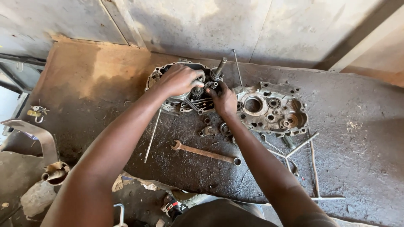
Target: The person disassembles a motorcycle engine casing on a workbench, removing the crankshaft and other internal components by hand. They then place the parts on the table and begin reassembling the engine, inserting the crankshaft and gears back into the casing.
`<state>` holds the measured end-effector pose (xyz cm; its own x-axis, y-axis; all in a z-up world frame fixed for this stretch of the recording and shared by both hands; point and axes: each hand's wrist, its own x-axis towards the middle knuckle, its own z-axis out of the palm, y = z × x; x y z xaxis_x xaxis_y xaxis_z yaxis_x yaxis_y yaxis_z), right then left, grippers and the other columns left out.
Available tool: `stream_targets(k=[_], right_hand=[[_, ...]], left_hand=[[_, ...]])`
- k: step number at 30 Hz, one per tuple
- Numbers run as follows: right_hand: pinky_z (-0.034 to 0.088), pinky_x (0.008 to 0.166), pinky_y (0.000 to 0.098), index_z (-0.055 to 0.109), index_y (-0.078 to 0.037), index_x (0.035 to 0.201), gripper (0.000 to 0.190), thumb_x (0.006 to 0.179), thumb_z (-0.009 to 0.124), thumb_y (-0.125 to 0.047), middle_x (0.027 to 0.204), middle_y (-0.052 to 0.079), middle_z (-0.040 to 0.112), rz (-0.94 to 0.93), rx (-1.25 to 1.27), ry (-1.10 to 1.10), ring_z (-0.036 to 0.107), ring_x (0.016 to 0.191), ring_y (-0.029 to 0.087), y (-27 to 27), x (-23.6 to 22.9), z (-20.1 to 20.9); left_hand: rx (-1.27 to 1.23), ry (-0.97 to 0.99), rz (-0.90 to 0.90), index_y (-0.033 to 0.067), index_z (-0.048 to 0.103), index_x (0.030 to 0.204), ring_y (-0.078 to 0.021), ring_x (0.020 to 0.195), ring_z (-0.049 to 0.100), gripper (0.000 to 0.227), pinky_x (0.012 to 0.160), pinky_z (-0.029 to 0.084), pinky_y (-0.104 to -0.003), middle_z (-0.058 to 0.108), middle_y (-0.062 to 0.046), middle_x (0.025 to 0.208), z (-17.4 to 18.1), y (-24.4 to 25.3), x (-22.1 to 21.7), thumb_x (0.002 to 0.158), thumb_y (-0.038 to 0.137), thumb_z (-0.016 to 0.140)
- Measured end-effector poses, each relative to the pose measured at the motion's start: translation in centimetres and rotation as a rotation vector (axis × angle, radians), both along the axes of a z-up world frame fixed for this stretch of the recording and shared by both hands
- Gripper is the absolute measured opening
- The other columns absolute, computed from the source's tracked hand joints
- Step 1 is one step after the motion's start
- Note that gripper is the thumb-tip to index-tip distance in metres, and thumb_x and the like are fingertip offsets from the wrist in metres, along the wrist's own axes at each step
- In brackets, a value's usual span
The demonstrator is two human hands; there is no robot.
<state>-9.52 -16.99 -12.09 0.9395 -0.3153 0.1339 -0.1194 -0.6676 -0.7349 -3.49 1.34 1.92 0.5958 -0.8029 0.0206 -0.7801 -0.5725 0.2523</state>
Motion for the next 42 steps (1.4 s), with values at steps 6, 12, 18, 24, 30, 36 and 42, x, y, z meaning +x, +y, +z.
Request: stream_targets(k=[6, 12, 18, 24, 30, 36, 42], right_hand=[[0.050, 0.100, 0.0566, 0.065, -0.012, 0.114, 0.055, 0.089, 0.071, -0.061, 0.099, 0.017, 0.076, -0.093, 0.057, -0.034, 0.065, 0.108, 0.042, 1.3, -0.5, -0.1], [0.048, 0.099, 0.0577, 0.062, -0.014, 0.113, 0.046, 0.094, 0.070, -0.055, 0.102, 0.023, 0.073, -0.094, 0.117, -0.202, 0.061, 0.110, 0.047, 0.5, -0.2, -2.4], [0.050, 0.095, 0.0574, 0.059, -0.015, 0.110, 0.042, 0.094, 0.071, -0.052, 0.101, 0.022, 0.071, 0.010, 0.067, -0.222, 0.062, 0.107, 0.048, -0.1, -0.1, -0.8], [0.053, 0.091, 0.0532, 0.059, -0.017, 0.109, 0.045, 0.092, 0.070, -0.057, 0.097, 0.019, 0.069, 0.092, -0.170, -0.102, 0.067, 0.104, 0.044, -0.4, 0.9, 0.0], [0.055, 0.088, 0.0546, 0.058, -0.020, 0.113, 0.044, 0.091, 0.070, -0.056, 0.093, 0.020, 0.071, 0.048, -0.252, 0.048, 0.071, 0.099, 0.044, 1.9, -1.1, 4.9], [0.056, 0.085, 0.0569, 0.060, -0.020, 0.107, 0.041, 0.091, 0.069, -0.056, 0.085, 0.022, 0.073, 0.051, -0.265, 0.086, 0.073, 0.094, 0.046, 1.8, 0.0, 4.3], [0.056, 0.088, 0.0562, 0.062, -0.021, 0.108, 0.048, 0.089, 0.067, -0.065, 0.090, 0.020, 0.075, 0.075, -0.214, 0.136, 0.072, 0.098, 0.044, 0.6, 1.6, 2.8]], left_hand=[[-0.024, 0.054, -0.030, -0.0003, 0.064, 0.135, -0.0371, 0.095, 0.075, 0.037, 0.088, 0.058, -0.046, 0.075, -0.025, 0.106, -0.4, 0.4, 0.2, 0.099, 0.007, 0.064], [0.013, 0.072, -0.033, -0.0015, 0.061, 0.139, -0.0350, 0.090, 0.075, 0.040, 0.084, 0.059, -0.042, 0.074, -0.028, 0.104, -0.4, 0.3, 0.7, 0.100, -0.004, 0.058], [0.049, 0.037, -0.048, 0.0022, 0.064, 0.136, -0.0323, 0.094, 0.075, 0.040, 0.085, 0.060, -0.039, 0.075, -0.024, 0.108, -0.8, 0.0, 1.1, 0.097, -0.007, 0.059], [0.051, 0.072, -0.032, 0.0015, 0.063, 0.138, -0.0314, 0.096, 0.074, 0.042, 0.084, 0.059, -0.037, 0.073, -0.026, 0.114, 0.8, 0.2, 0.0, 0.097, -0.008, 0.058], [0.144, -0.028, -0.025, 0.0107, 0.071, 0.125, -0.0276, 0.111, 0.070, 0.026, 0.113, 0.039, -0.050, 0.078, -0.014, 0.100, -0.6, 0.1, 0.6, 0.100, 0.019, 0.066], [0.107, -0.184, -0.048, 0.0174, 0.073, 0.114, -0.0227, 0.115, 0.069, 0.026, 0.118, 0.033, -0.049, 0.080, -0.008, 0.097, -2.4, 0.2, 0.9, 0.098, 0.037, 0.068], [0.098, -0.283, 0.056, 0.0139, 0.070, 0.118, -0.0236, 0.117, 0.069, 0.029, 0.122, 0.026, -0.047, 0.079, -0.012, 0.092, -2.8, -0.2, 0.0, 0.097, 0.033, 0.068]])
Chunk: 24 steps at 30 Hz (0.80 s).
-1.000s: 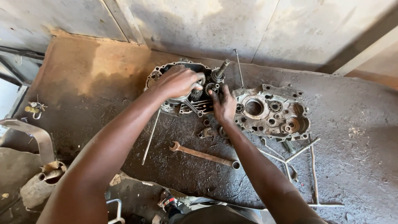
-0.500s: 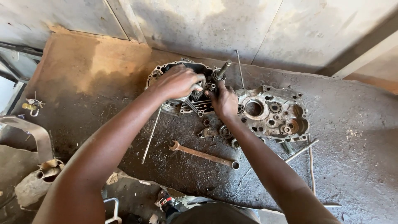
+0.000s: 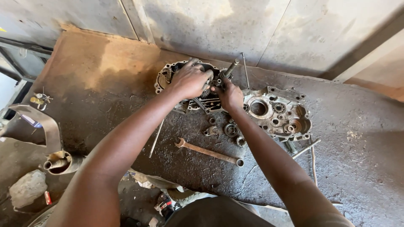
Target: The person disassembles a motorcycle engine casing on a workbench, removing the crankshaft and other internal components by hand. They then place the parts on the table and begin reassembling the engine, inserting the crankshaft and gears back into the casing.
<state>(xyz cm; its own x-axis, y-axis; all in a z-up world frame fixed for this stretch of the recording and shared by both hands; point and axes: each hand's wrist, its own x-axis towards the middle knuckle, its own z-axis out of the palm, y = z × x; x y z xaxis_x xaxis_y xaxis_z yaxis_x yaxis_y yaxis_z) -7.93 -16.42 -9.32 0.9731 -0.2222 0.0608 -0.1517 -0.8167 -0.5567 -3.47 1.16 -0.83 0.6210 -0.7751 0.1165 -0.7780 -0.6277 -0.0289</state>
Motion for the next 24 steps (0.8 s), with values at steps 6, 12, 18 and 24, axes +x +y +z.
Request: stream_targets(k=[6, 12, 18, 24], right_hand=[[0.055, 0.092, 0.0578, 0.066, -0.025, 0.114, 0.037, 0.091, 0.071, -0.053, 0.101, 0.010, 0.077, 0.156, 0.061, 0.043, 0.070, 0.107, 0.041, -2.5, 2.0, -1.1], [0.056, 0.094, 0.0544, 0.069, -0.027, 0.115, 0.034, 0.089, 0.073, -0.048, 0.104, 0.005, 0.077, 0.137, 0.058, 0.071, 0.071, 0.108, 0.037, -2.2, 2.0, -0.8], [0.058, 0.094, 0.0527, 0.071, -0.034, 0.117, 0.031, 0.087, 0.072, -0.043, 0.106, 0.006, 0.078, 0.060, 0.027, 0.111, 0.071, 0.107, 0.036, -1.3, 2.1, -0.3], [0.058, 0.094, 0.0525, 0.073, -0.034, 0.117, 0.033, 0.085, 0.073, -0.043, 0.105, 0.008, 0.078, 0.045, 0.054, 0.114, 0.072, 0.107, 0.037, -0.9, 1.8, 0.3]], left_hand=[[0.000, -0.030, 0.043, 0.0117, 0.073, 0.114, -0.0241, 0.115, 0.069, 0.028, 0.123, 0.022, -0.047, 0.078, -0.014, 0.086, -0.8, -0.2, 0.1, 0.094, 0.031, 0.069], [0.035, 0.033, 0.075, 0.0064, 0.077, 0.099, -0.0298, 0.105, 0.073, 0.022, 0.122, 0.025, -0.048, 0.077, -0.018, 0.083, -0.8, -1.2, 0.3, 0.086, 0.024, 0.075], [0.103, 0.135, 0.066, 0.0044, 0.079, 0.093, -0.0355, 0.101, 0.073, 0.019, 0.109, 0.045, -0.049, 0.077, -0.018, 0.089, -1.9, -3.3, 1.9, 0.083, 0.021, 0.075], [0.081, 0.209, 0.048, 0.0027, 0.067, 0.118, -0.0411, 0.100, 0.073, 0.035, 0.088, 0.057, -0.058, 0.074, -0.019, 0.109, -1.8, -4.2, 2.3, 0.094, 0.028, 0.068]])
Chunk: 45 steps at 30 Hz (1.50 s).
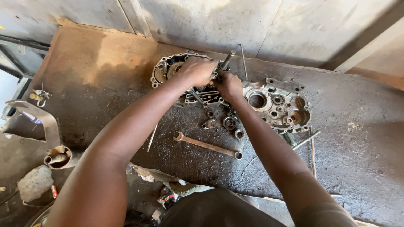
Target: The person disassembles a motorcycle engine casing on a workbench, removing the crankshaft and other internal components by hand. They then place the parts on the table and begin reassembling the engine, inserting the crankshaft and gears back into the casing.
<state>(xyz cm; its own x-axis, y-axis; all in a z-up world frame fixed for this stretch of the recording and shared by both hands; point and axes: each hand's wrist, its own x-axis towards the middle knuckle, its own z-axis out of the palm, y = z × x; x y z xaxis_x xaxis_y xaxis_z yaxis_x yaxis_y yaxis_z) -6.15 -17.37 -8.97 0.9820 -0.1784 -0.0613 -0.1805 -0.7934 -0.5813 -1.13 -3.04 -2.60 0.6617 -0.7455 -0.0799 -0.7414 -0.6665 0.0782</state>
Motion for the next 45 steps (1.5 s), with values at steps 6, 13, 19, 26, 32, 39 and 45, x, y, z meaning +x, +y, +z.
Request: stream_targets(k=[6, 13, 19, 26, 32, 39, 45], right_hand=[[0.057, 0.096, 0.0513, 0.074, -0.033, 0.117, 0.037, 0.083, 0.076, -0.048, 0.107, 0.009, 0.077, -0.006, 0.032, 0.008, 0.071, 0.109, 0.037, -0.4, 0.8, -1.1], [0.054, 0.100, 0.0528, 0.072, -0.034, 0.118, 0.036, 0.084, 0.077, -0.046, 0.111, 0.007, 0.077, 0.037, 0.117, 0.022, 0.068, 0.114, 0.037, -1.1, 0.2, -0.6], [0.051, 0.104, 0.0562, 0.061, -0.023, 0.127, 0.045, 0.087, 0.077, -0.038, 0.117, 0.014, 0.075, -0.034, 0.202, -0.042, 0.067, 0.117, 0.040, -0.5, -1.5, 0.6], [0.051, 0.102, 0.0586, 0.057, -0.022, 0.126, 0.055, 0.085, 0.075, -0.053, 0.114, 0.018, 0.075, 0.090, 0.152, -0.007, 0.066, 0.115, 0.045, 0.2, -3.4, 1.4], [0.050, 0.100, 0.0625, 0.052, -0.021, 0.137, 0.049, 0.100, 0.059, -0.053, 0.110, 0.022, 0.074, 0.151, 0.168, -0.026, 0.065, 0.114, 0.046, -1.1, -2.5, -0.1], [0.055, 0.092, 0.0606, 0.066, -0.021, 0.118, 0.033, 0.096, 0.063, -0.046, 0.096, 0.019, 0.076, 0.151, 0.123, -0.046, 0.069, 0.103, 0.045, -1.5, -2.9, 1.0], [0.057, 0.085, 0.0607, 0.067, -0.017, 0.112, 0.030, 0.098, 0.063, -0.044, 0.089, 0.020, 0.075, 0.146, 0.128, -0.087, 0.071, 0.096, 0.046, -1.5, -2.6, 0.0]], left_hand=[[-0.020, -0.046, 0.005, 0.0038, 0.065, 0.122, -0.0394, 0.091, 0.075, 0.037, 0.078, 0.060, -0.055, 0.076, -0.019, 0.098, -0.6, -0.3, 0.1, 0.094, 0.027, 0.071], [-0.062, -0.076, 0.108, 0.0033, 0.078, 0.090, -0.0420, 0.078, 0.073, 0.027, 0.069, 0.059, -0.057, 0.074, -0.019, 0.079, -3.7, -1.5, 2.9, 0.092, 0.028, 0.068], [0.024, -0.044, 0.099, 0.0089, 0.078, 0.101, -0.0394, 0.102, 0.073, 0.027, 0.088, 0.057, -0.056, 0.077, -0.016, 0.101, -1.4, -1.2, 1.3, 0.092, 0.029, 0.062], [0.027, -0.064, 0.019, 0.0100, 0.077, 0.108, -0.0403, 0.097, 0.074, 0.027, 0.086, 0.058, -0.055, 0.078, -0.017, 0.099, -2.2, -0.7, 1.7, 0.095, 0.029, 0.063], [-0.020, -0.060, 0.026, 0.0120, 0.063, 0.120, -0.0387, 0.085, 0.076, 0.031, 0.078, 0.058, -0.056, 0.076, -0.016, 0.087, 0.4, -0.2, 0.2, 0.100, 0.036, 0.064], [0.213, -0.044, -0.026, 0.0084, 0.069, 0.117, -0.0381, 0.095, 0.076, 0.043, 0.085, 0.055, -0.053, 0.078, -0.017, 0.087, -0.5, -0.2, 0.7, 0.086, 0.037, 0.078], [0.111, 0.001, 0.115, 0.0058, 0.078, 0.088, -0.0358, 0.080, 0.076, 0.018, 0.069, 0.058, -0.046, 0.076, -0.015, 0.074, -4.6, 0.0, 1.8, 0.084, 0.024, 0.076]])
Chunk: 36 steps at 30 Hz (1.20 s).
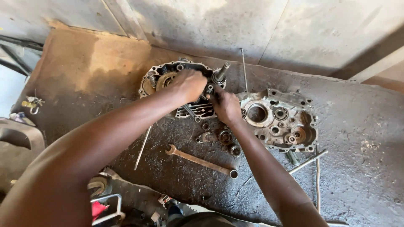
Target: The person disassembles a motorcycle engine casing on a workbench, removing the crankshaft and other internal components by hand. They then place the parts on the table and begin reassembling the engine, inserting the crankshaft and gears back into the casing.
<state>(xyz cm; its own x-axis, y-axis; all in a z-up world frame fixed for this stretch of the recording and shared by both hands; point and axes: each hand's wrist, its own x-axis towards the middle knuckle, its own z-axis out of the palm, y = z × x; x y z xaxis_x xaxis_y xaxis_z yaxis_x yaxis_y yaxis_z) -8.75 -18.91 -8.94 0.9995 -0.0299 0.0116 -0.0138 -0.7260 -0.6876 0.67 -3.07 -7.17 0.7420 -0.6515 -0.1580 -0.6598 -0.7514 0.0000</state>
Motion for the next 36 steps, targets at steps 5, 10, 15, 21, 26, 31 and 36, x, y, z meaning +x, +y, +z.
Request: stream_targets(k=[5, 10, 15, 21, 26, 31, 36], right_hand=[[0.056, 0.085, 0.0614, 0.068, -0.016, 0.111, 0.030, 0.097, 0.064, -0.042, 0.087, 0.019, 0.075, -0.014, -0.053, -0.028, 0.072, 0.094, 0.046, 0.3, 0.4, -0.2], [0.056, 0.081, 0.0628, 0.070, -0.015, 0.111, 0.025, 0.097, 0.065, -0.036, 0.084, 0.019, 0.075, -0.046, -0.033, -0.066, 0.072, 0.091, 0.047, 0.5, 0.8, -1.4], [0.057, 0.084, 0.0594, 0.070, -0.018, 0.111, 0.026, 0.095, 0.067, -0.039, 0.089, 0.014, 0.076, -0.023, -0.032, -0.050, 0.072, 0.096, 0.043, 0.0, 1.4, -2.6], [0.055, 0.086, 0.0586, 0.073, -0.018, 0.109, 0.029, 0.093, 0.067, -0.041, 0.096, 0.012, 0.077, -0.053, -0.038, -0.020, 0.071, 0.101, 0.042, -0.1, 3.0, -3.8], [0.054, 0.095, 0.0589, 0.069, -0.020, 0.119, 0.035, 0.094, 0.065, -0.044, 0.101, 0.017, 0.077, 0.017, -0.037, -0.014, 0.070, 0.106, 0.044, 0.3, 1.4, -0.3], [0.059, 0.089, 0.0540, 0.066, -0.027, 0.126, 0.032, 0.097, 0.062, -0.039, 0.094, 0.016, 0.077, -0.028, -0.253, 0.039, 0.074, 0.099, 0.041, 1.0, 1.7, -0.4], [0.059, 0.090, 0.0540, 0.067, -0.030, 0.128, 0.036, 0.094, 0.065, -0.042, 0.098, 0.018, 0.077, -0.014, -0.284, 0.058, 0.073, 0.100, 0.042, 0.9, 1.6, 0.4]], left_hand=[[-0.342, 0.237, 0.279, -0.0078, 0.075, 0.089, -0.0394, 0.075, 0.073, 0.029, 0.073, 0.058, -0.048, 0.072, -0.022, 0.075, 4.2, -1.7, -1.8, 0.092, 0.018, 0.064], [-0.315, 0.184, 0.140, 0.0039, 0.076, 0.079, -0.0317, 0.078, 0.074, 0.027, 0.072, 0.058, -0.043, 0.075, -0.013, 0.074, 2.0, -1.2, -1.0, 0.094, 0.020, 0.062], [-0.298, 0.089, 0.290, 0.0254, 0.073, 0.058, -0.0193, 0.066, 0.073, 0.040, 0.057, 0.057, -0.038, 0.073, 0.003, 0.063, -3.2, -2.3, 1.5, 0.093, 0.035, 0.057], [-0.227, -0.002, 0.297, 0.0217, 0.072, 0.065, -0.0222, 0.068, 0.072, 0.027, 0.058, 0.057, -0.041, 0.072, 0.000, 0.066, -3.8, -2.1, 3.5, 0.087, 0.032, 0.062], [-0.128, -0.044, 0.210, 0.0174, 0.074, 0.072, -0.0252, 0.072, 0.073, 0.019, 0.059, 0.059, -0.044, 0.073, -0.003, 0.072, -4.3, -2.3, 4.3, 0.081, 0.033, 0.071], [0.021, -0.069, 0.108, 0.0118, 0.078, 0.082, -0.0292, 0.078, 0.074, 0.025, 0.061, 0.061, -0.048, 0.075, -0.008, 0.079, -4.3, -2.6, 5.8, 0.074, 0.035, 0.083], [0.133, -0.095, 0.037, 0.0075, 0.080, 0.089, -0.0322, 0.082, 0.074, 0.037, 0.063, 0.063, -0.051, 0.076, -0.012, 0.085, -3.9, -2.6, 6.1, 0.068, 0.036, 0.092]])
